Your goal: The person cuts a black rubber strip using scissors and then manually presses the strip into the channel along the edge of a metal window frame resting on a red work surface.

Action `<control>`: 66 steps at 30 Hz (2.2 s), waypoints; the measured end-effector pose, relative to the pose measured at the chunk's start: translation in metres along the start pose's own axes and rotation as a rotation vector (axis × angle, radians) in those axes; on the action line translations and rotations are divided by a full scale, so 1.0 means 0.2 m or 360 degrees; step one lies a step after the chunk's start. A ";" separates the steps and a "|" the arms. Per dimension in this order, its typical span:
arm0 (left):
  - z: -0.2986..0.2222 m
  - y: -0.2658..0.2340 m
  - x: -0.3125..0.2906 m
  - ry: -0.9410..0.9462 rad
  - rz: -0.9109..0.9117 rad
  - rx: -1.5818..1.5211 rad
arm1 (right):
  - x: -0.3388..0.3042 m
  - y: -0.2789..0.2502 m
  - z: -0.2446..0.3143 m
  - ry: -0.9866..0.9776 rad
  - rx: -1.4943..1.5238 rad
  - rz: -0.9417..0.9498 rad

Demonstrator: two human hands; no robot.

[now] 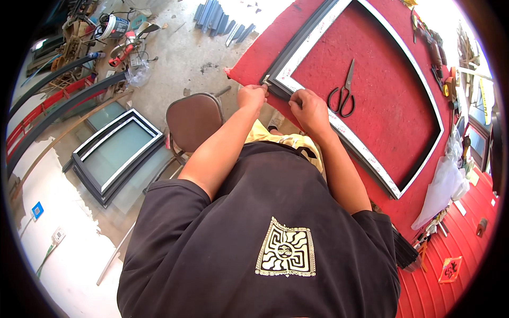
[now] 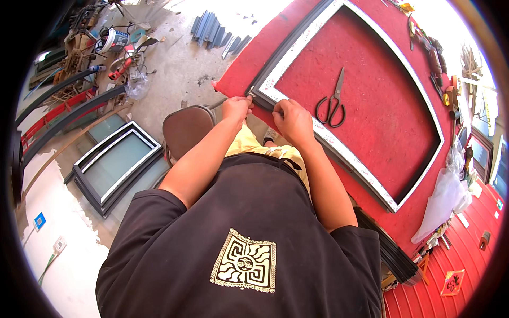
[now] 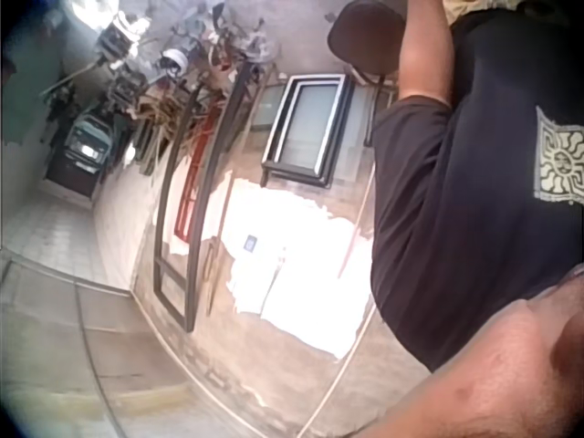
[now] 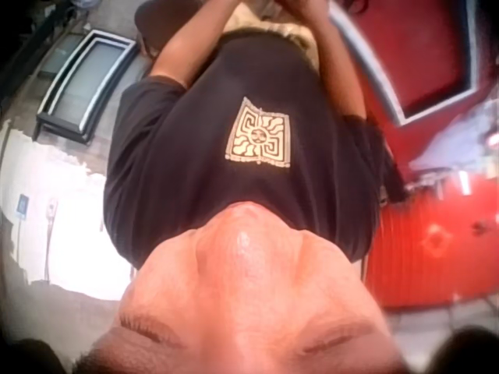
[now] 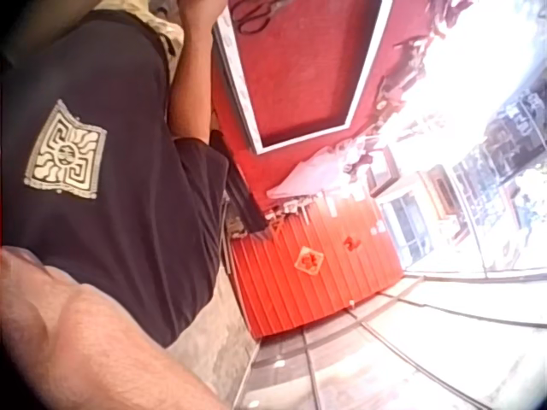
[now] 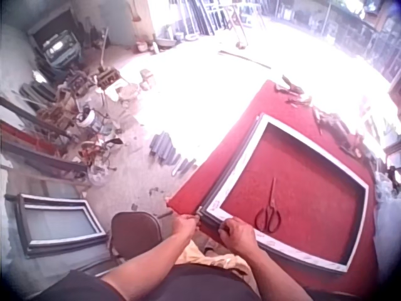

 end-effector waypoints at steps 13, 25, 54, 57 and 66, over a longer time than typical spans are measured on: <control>0.00 0.02 0.04 0.0063 0.0092 0.0115 | 0.01 -0.02 -0.06 0.0061 0.0193 0.0083; 0.03 0.00 0.07 -0.0060 0.0087 0.0243 | 0.00 -0.03 -0.04 0.0029 0.0190 0.0068; 0.09 0.00 0.05 -0.0230 0.0238 -0.0057 | -0.02 -0.01 -0.03 -0.0104 0.0094 0.0005; 0.05 -0.01 0.06 -0.0178 0.0239 0.0019 | -0.02 -0.01 -0.03 -0.0077 0.0117 0.0004; 0.03 -0.03 0.09 -0.0333 0.0357 0.0128 | -0.03 0.00 -0.02 -0.0116 0.0022 -0.0056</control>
Point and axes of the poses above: each hand's wrist, its own x-axis towards the middle knuckle, its own y-axis out of the palm, z = x × y, the point moved 9 cm from there along x, towards the middle knuckle, and after that the axes turned 6 degrees about x, right-handed, at the moved point
